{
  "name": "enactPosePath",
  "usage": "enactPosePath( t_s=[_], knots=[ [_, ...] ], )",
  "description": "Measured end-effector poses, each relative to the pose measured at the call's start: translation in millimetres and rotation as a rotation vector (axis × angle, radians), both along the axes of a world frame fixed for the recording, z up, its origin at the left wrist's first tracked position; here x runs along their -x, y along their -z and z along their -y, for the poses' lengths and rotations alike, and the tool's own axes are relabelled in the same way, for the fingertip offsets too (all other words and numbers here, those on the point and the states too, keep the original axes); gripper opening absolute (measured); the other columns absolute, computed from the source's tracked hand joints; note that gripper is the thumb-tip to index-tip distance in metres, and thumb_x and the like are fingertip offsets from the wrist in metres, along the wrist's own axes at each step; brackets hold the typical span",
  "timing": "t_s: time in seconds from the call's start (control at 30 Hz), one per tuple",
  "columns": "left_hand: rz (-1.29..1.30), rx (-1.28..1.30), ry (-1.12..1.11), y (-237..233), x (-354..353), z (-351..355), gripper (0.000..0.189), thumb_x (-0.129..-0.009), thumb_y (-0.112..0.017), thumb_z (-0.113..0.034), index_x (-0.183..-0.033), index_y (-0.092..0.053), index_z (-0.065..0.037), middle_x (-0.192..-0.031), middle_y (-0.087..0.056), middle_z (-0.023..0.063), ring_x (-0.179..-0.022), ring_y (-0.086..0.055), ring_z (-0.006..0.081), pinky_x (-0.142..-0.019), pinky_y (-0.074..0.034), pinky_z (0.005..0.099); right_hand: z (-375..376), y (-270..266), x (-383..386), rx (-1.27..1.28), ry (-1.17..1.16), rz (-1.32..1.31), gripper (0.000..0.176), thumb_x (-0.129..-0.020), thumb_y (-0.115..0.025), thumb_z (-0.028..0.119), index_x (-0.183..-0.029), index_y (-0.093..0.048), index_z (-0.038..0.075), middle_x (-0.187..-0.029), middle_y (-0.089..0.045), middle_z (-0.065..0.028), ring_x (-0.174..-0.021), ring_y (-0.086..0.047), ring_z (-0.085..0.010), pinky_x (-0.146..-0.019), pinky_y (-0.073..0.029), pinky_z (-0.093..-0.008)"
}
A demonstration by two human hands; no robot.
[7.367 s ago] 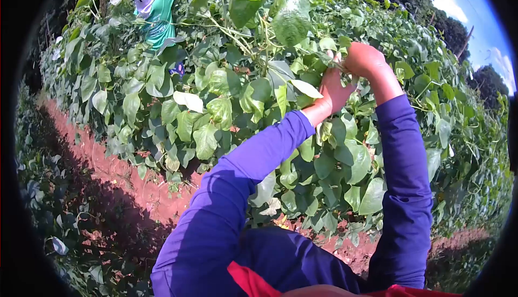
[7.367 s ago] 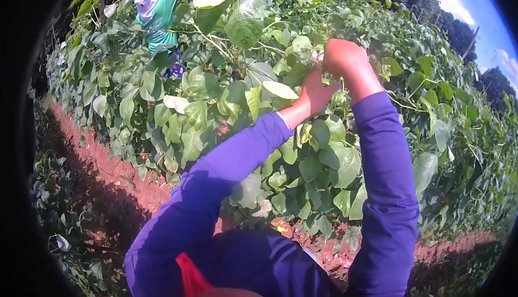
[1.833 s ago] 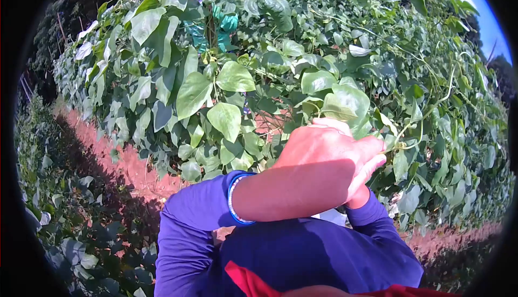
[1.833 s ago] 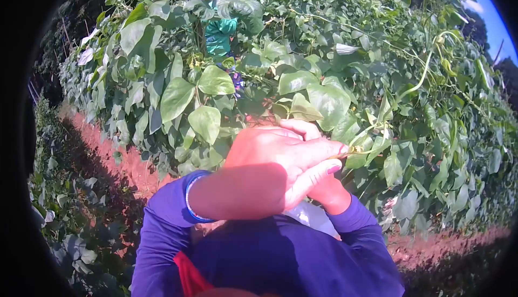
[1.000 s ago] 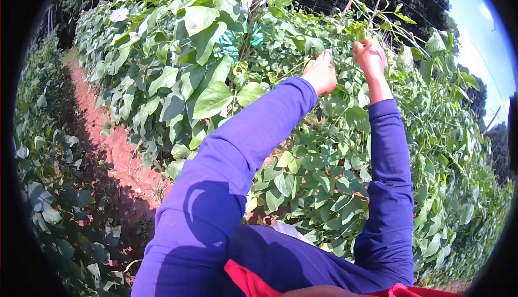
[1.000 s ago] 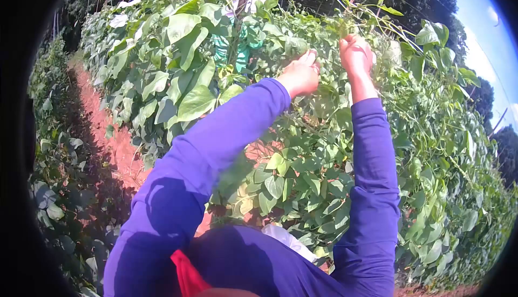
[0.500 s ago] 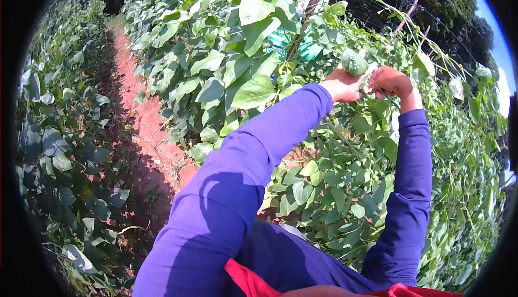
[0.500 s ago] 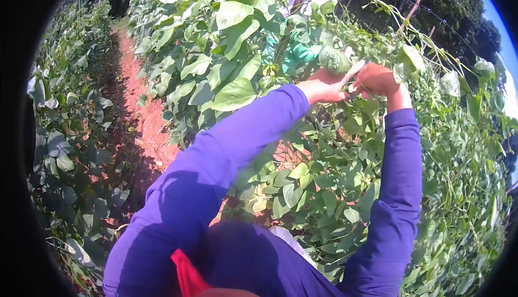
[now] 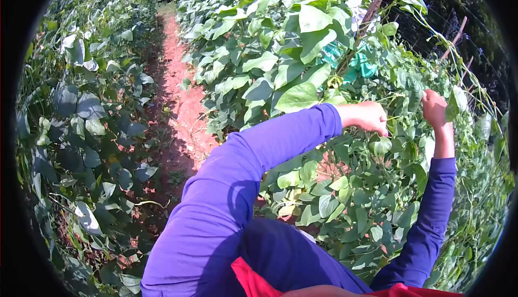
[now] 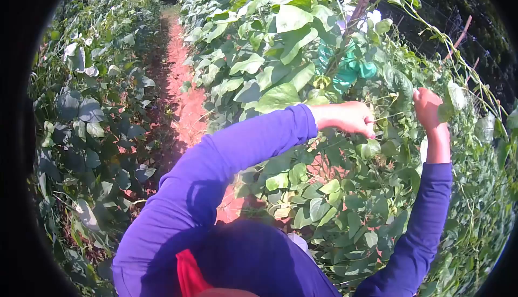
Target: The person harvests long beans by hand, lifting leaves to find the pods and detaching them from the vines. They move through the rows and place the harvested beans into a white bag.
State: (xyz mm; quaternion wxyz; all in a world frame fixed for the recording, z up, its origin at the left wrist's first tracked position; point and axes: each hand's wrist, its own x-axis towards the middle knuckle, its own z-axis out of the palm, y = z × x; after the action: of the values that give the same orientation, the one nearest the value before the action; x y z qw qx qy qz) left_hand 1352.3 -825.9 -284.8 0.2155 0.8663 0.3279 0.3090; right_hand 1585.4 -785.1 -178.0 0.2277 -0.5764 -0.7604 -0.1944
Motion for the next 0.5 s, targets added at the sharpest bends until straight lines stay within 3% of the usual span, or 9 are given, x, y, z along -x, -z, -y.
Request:
enactPosePath(
  t_s=[0.07,0.1,0.17,0.2,0.23,0.27,0.3,0.43,0.5],
  knots=[
    [0.154,0.081,0.126,-4,20,12,0.029,-0.078,-0.075,-0.032,-0.082,-0.069,-0.004,-0.077,-0.067,0.0017,-0.075,-0.057,0.0085,-0.069,-0.045,0.0270,19,3,8,-0.035,-0.025,0.047,0.029,-0.095,-0.048,0.028,-0.092,-0.063,0.003,-0.087,-0.065,-0.0221,-0.087,-0.063,-0.0398,-0.075,-0.048,-0.0472],
    [0.216,0.176,0.191,-17,31,27,0.024,-0.082,-0.072,-0.028,-0.087,-0.070,-0.004,-0.088,-0.069,0.0005,-0.082,-0.057,0.0068,-0.076,-0.045,0.0260,39,5,20,-0.127,-0.020,0.083,0.027,-0.094,-0.048,0.025,-0.092,-0.063,0.003,-0.086,-0.065,-0.0218,-0.084,-0.064,-0.0374,-0.075,-0.048,-0.0474],
    [0.446,0.392,0.362,-34,48,44,0.026,-0.086,-0.068,-0.019,-0.104,-0.065,-0.001,-0.096,-0.069,0.0079,-0.088,-0.065,0.0128,-0.083,-0.051,0.0293,48,13,15,-0.178,-0.147,0.008,0.024,-0.093,-0.047,0.022,-0.099,-0.063,0.004,-0.078,-0.061,-0.0175,-0.084,-0.065,-0.0337,-0.074,-0.049,-0.0433],
    [0.397,0.439,0.300,-46,55,51,0.035,-0.086,-0.066,-0.015,-0.116,-0.059,0.001,-0.095,-0.069,0.0105,-0.088,-0.067,0.0159,-0.085,-0.053,0.0288,55,16,14,-0.181,-0.230,-0.056,0.023,-0.092,-0.048,0.017,-0.105,-0.063,0.007,-0.085,-0.061,-0.0134,-0.091,-0.063,-0.0315,-0.077,-0.050,-0.0397],
    [0.370,0.471,0.226,-61,61,65,0.047,-0.086,-0.065,-0.013,-0.128,-0.051,0.001,-0.095,-0.069,0.0102,-0.080,-0.066,0.0137,-0.079,-0.053,0.0265,92,18,36,-0.418,-0.108,0.221,0.028,-0.089,-0.046,0.009,-0.113,-0.061,0.007,-0.098,-0.061,-0.0120,-0.101,-0.061,-0.0306,-0.082,-0.050,-0.0394],
    [0.330,0.447,0.158,-74,65,71,0.057,-0.085,-0.064,-0.013,-0.137,-0.043,0.000,-0.095,-0.069,0.0099,-0.071,-0.062,0.0111,-0.074,-0.052,0.0251,113,8,52,-0.255,-0.125,0.147,0.035,-0.084,-0.046,0.003,-0.117,-0.059,0.005,-0.102,-0.061,-0.0139,-0.102,-0.060,-0.0318,-0.085,-0.050,-0.0420],
    [0.380,0.418,0.143,-86,68,73,0.061,-0.085,-0.063,-0.009,-0.139,-0.038,0.004,-0.094,-0.070,0.0125,-0.068,-0.062,0.0113,-0.065,-0.051,0.0222,104,5,48,-0.226,-0.289,0.183,0.038,-0.082,-0.048,0.000,-0.118,-0.058,0.002,-0.102,-0.061,-0.0164,-0.101,-0.061,-0.0340,-0.085,-0.050,-0.0439],
    [0.388,0.276,0.007,-140,77,85,0.050,-0.093,-0.057,-0.018,-0.136,-0.043,0.002,-0.097,-0.068,0.0076,-0.070,-0.060,0.0063,-0.082,-0.055,0.0303,108,1,74,-0.504,-0.598,0.127,0.026,-0.082,-0.056,0.003,-0.107,-0.061,0.000,-0.094,-0.061,-0.0174,-0.088,-0.063,-0.0347,-0.077,-0.051,-0.0420],
    [0.326,0.352,0.018,-172,69,105,0.031,-0.092,-0.054,-0.010,-0.120,-0.056,0.003,-0.086,-0.069,0.0114,-0.069,-0.065,0.0135,-0.065,-0.055,0.0270,99,-10,84,-0.528,-0.613,0.091,0.019,-0.083,-0.061,0.010,-0.099,-0.064,0.000,-0.089,-0.063,-0.0172,-0.085,-0.063,-0.0345,-0.076,-0.051,-0.0419]
  ],
)
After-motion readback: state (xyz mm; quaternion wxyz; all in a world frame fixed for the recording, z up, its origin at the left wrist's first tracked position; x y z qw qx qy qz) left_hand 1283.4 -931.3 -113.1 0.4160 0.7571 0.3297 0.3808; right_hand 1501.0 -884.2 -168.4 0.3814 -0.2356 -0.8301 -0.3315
